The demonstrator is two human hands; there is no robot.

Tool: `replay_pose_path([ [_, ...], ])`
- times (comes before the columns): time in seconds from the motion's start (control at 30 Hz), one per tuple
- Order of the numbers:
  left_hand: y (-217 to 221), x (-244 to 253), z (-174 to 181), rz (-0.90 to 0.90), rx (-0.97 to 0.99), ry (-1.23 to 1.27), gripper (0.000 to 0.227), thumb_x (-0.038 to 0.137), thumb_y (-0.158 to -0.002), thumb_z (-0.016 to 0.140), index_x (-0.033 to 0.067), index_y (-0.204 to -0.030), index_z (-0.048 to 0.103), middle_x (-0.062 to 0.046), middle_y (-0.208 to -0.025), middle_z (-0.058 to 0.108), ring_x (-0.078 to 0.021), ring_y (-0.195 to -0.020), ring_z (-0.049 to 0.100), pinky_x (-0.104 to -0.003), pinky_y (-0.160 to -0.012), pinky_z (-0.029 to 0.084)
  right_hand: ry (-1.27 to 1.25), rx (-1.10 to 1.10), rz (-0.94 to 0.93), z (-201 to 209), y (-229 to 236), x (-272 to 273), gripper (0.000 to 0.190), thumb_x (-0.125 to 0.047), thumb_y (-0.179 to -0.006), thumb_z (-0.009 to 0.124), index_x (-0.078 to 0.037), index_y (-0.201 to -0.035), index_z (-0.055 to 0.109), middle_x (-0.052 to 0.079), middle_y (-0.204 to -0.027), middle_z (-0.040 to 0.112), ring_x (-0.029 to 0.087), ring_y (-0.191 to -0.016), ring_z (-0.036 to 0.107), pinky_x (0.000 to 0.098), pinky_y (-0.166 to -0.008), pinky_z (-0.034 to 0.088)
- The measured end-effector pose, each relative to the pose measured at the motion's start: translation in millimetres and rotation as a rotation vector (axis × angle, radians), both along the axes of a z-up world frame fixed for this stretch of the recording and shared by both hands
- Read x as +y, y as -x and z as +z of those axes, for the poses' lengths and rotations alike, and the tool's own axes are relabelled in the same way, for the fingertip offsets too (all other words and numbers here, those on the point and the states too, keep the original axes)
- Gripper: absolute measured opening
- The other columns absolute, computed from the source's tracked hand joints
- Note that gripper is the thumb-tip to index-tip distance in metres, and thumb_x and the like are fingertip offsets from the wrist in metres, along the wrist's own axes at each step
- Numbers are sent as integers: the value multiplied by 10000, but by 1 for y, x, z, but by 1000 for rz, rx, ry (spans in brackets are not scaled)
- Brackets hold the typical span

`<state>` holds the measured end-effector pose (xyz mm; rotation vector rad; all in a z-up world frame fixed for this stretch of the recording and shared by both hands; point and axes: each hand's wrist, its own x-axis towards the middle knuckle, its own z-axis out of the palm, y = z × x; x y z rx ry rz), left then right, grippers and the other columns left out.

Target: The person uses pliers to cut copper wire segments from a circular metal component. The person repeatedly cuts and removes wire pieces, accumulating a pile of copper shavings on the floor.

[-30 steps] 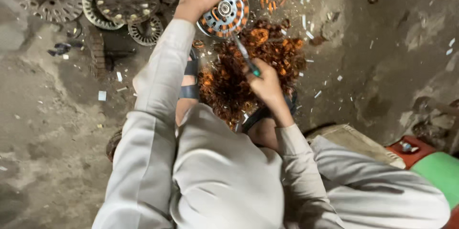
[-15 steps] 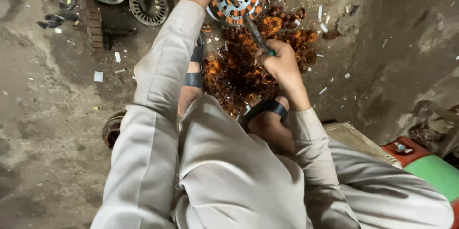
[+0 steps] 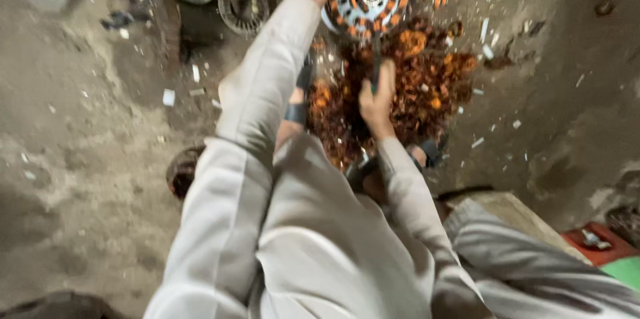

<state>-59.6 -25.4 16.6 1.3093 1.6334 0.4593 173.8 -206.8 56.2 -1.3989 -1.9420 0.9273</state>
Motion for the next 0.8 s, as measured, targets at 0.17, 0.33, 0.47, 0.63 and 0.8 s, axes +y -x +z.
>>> replay_pose_path([
  [0.17, 1, -1, 19, 4, 3, -184, 1011, 940, -691, 650, 95, -1246, 681, -212, -1122, 719, -369, -1029, 702, -486, -882, 533, 283, 107, -145, 34, -6, -23, 211, 44, -808, 598, 23, -1018, 580, 141, -982, 563, 258, -877, 567, 320, -793, 495],
  [0.33, 10, -2, 38, -7, 88, -203, 974, 904, -707, 704, 44, -1163, 716, -204, -1105, 739, -341, -1054, 720, -439, -912, 561, 564, 702, -451, 50, 50, -45, 243, 62, -802, 548, -41, -1015, 603, 44, -916, 606, 140, -826, 581, 288, -750, 540],
  [0.47, 4, -2, 39, 9, 44, -182, 939, 872, -725, 706, 68, -1210, 704, -189, -1127, 730, -339, -1051, 710, -437, -905, 551, 589, 308, -176, 71, 28, -24, 308, 57, -795, 537, -49, -1073, 620, 34, -1001, 638, 130, -904, 607, 274, -828, 541],
  [0.63, 2, -3, 33, 43, 48, -338, 937, 843, -750, 727, 54, -1252, 669, -215, -1183, 708, -397, -1078, 682, -496, -885, 535, 650, 249, -43, 103, -19, 26, 245, 52, -797, 535, -12, -997, 662, 72, -953, 695, 168, -866, 664, 306, -799, 561],
  [0.8, 8, -2, 27, -33, 19, -255, 902, 852, -804, 677, 98, -1299, 659, -193, -1204, 701, -381, -1095, 674, -473, -929, 528, 824, -15, 113, 130, -30, 81, 239, 32, -791, 556, -9, -974, 704, 63, -847, 686, 160, -749, 628, 298, -662, 503],
])
